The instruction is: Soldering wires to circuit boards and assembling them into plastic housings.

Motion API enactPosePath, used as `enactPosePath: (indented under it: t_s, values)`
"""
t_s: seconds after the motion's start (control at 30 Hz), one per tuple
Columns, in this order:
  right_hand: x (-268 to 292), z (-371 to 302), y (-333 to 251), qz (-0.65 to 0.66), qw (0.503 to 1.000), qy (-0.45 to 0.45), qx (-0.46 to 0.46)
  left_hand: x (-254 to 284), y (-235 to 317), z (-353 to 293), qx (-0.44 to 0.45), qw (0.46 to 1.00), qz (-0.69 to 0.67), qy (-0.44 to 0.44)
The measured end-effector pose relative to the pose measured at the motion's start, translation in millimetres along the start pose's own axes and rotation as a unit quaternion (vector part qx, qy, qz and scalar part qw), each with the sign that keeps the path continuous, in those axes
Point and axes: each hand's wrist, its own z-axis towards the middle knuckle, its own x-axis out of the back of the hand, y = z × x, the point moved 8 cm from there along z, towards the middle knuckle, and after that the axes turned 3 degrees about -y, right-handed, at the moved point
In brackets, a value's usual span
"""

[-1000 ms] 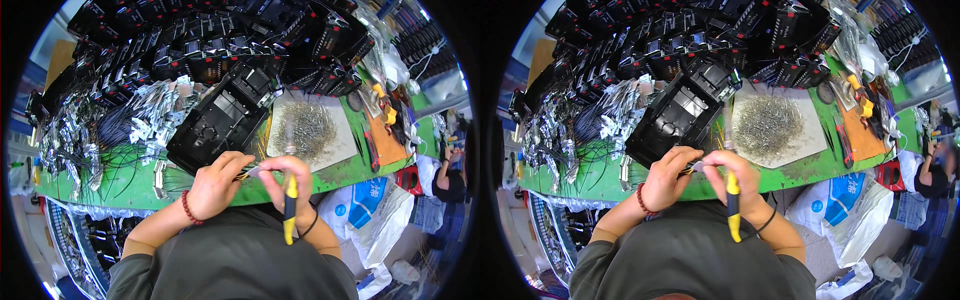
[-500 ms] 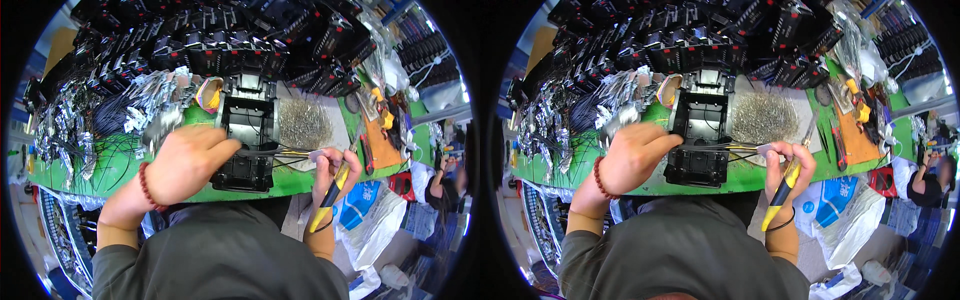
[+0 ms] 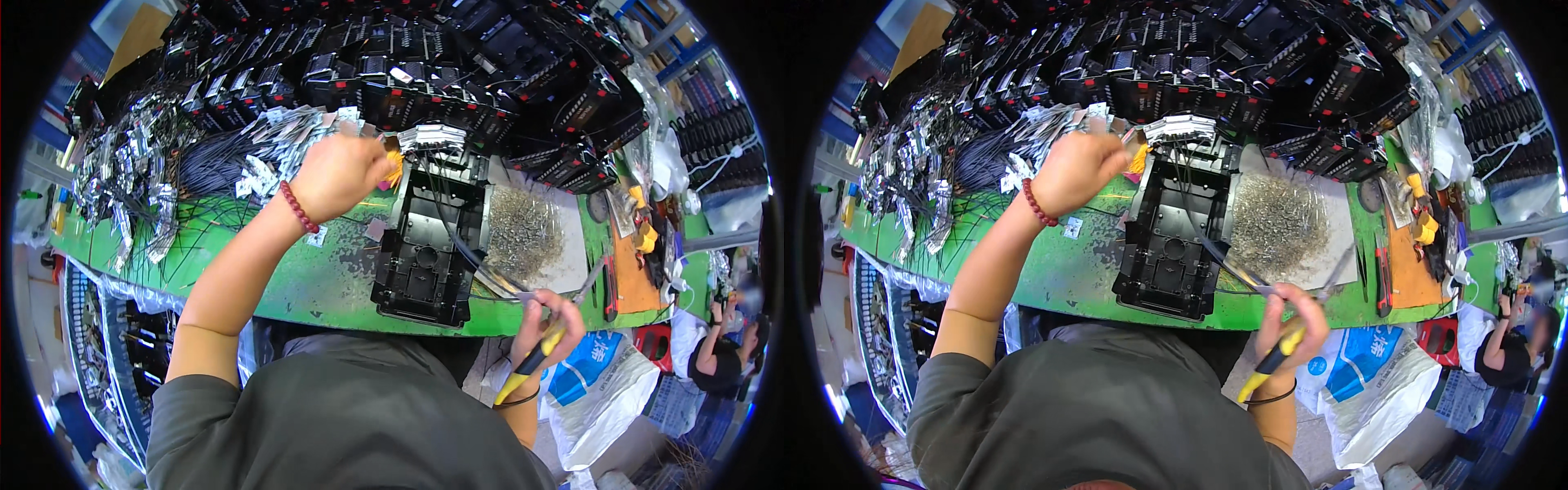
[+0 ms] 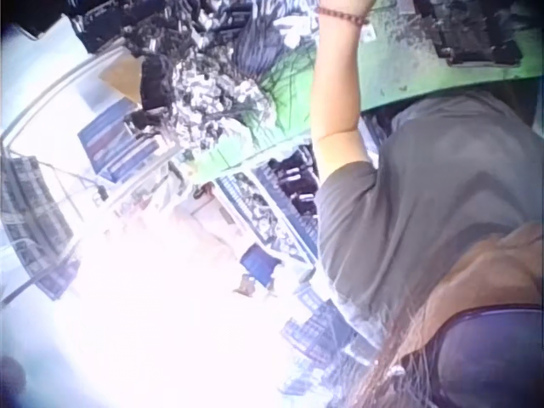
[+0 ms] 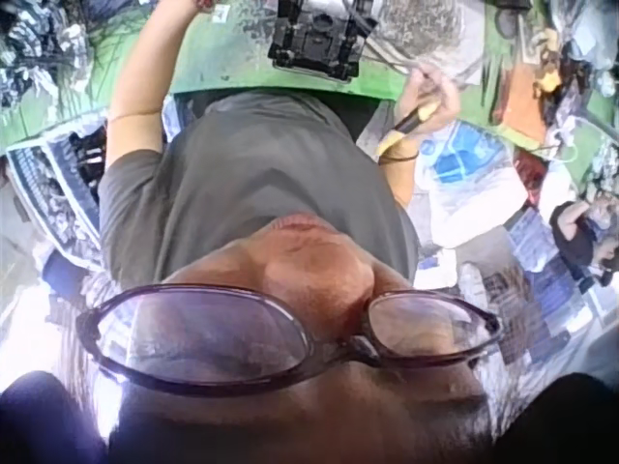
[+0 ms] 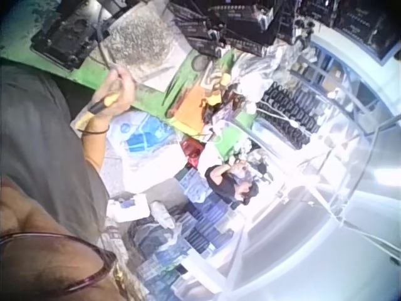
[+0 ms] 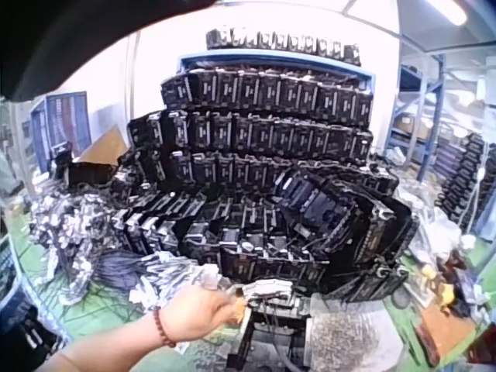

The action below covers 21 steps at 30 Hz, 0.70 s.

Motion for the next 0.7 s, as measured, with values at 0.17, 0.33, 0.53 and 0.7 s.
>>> enactPosePath:
  t_s: [0.17,0.33,0.53,0.7]
  values:
    - [-74.6,27.5,-57.6,-0.049,0.970,-0.211,0.106,-54.3,3.4,-24.6,0.038,0.990,-0.045,-0.128]
    - [-101.6,6.3,-57.4,0.064,0.945,-0.320,0.033,-64.9,-9.9,-32.5,0.063,0.986,-0.156,-0.016]
    - [4.3,-31.8,-9.3,0.053,0.997,0.027,0.043,3.4,8.8,-83.4,0.058,0.975,-0.199,0.079]
    - [-43.4,-9.8,-19.8,0.097,0.993,-0.039,0.049,111.2,-45.6,-198.6,0.169,0.949,-0.140,0.228]
